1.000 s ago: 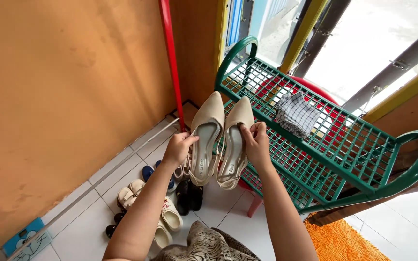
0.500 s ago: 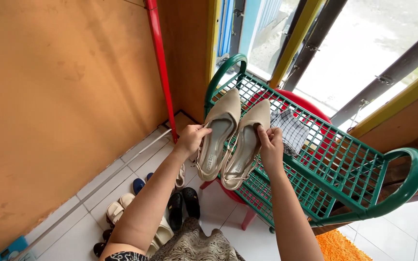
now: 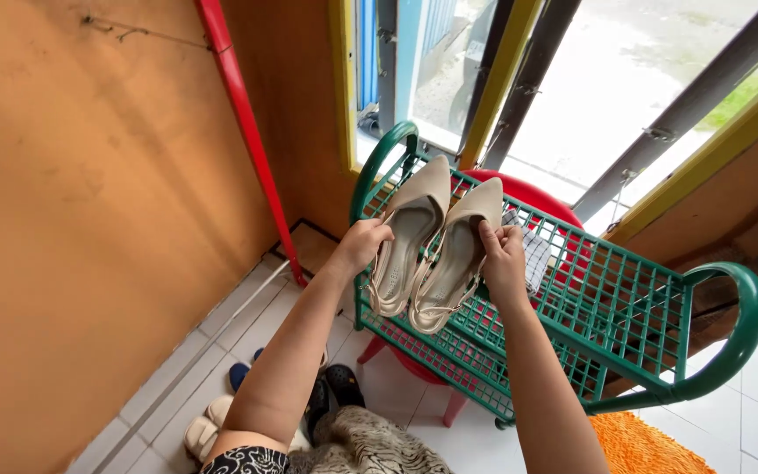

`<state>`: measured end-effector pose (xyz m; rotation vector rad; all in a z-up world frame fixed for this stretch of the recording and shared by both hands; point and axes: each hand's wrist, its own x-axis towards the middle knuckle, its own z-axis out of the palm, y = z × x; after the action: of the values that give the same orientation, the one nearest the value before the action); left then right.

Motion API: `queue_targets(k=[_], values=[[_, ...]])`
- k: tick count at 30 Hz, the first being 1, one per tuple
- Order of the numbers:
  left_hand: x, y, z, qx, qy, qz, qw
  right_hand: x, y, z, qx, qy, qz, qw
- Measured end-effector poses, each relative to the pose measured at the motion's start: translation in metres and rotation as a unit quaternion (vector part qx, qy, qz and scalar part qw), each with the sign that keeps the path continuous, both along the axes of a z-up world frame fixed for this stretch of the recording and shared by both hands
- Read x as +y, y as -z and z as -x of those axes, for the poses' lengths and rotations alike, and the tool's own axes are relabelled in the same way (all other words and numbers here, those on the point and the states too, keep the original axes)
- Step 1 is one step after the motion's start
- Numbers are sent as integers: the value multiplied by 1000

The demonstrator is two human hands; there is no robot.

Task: Wiping a pair of beige high-heeled shoes with a cloth and organizing them on a rack.

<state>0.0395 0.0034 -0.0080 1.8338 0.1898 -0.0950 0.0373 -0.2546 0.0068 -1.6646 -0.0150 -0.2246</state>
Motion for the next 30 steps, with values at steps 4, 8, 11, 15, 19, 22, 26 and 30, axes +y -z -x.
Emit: queue_targets(k=[4,8,11,15,19,22,26,30], values=[[0,4,-24,-14,14,28,999,-4,16,-31,18,28,16,999],[-7,9,-46,-24,28,48,998,-14,29,-52,47,51,85,994],[-15,11,-56,-25,34,53,998,-18,38,-60,68,78,116,988],[-21,6,-73,-17,63,44,997,-20,37,-68,134,119,151,972],[-25,36,-102,-21,78,39,996,-19,34,-74,163,143,159,963],[-21,27,-102,2,92,21,996,-15,23,-69,183,147,176,956],[-18,48,-118,16,100,-13,995,-2,-19,-50,216,123,254,935],[-8,48,-109,-102,173,-120,972,6,-38,-40,211,101,324,917]])
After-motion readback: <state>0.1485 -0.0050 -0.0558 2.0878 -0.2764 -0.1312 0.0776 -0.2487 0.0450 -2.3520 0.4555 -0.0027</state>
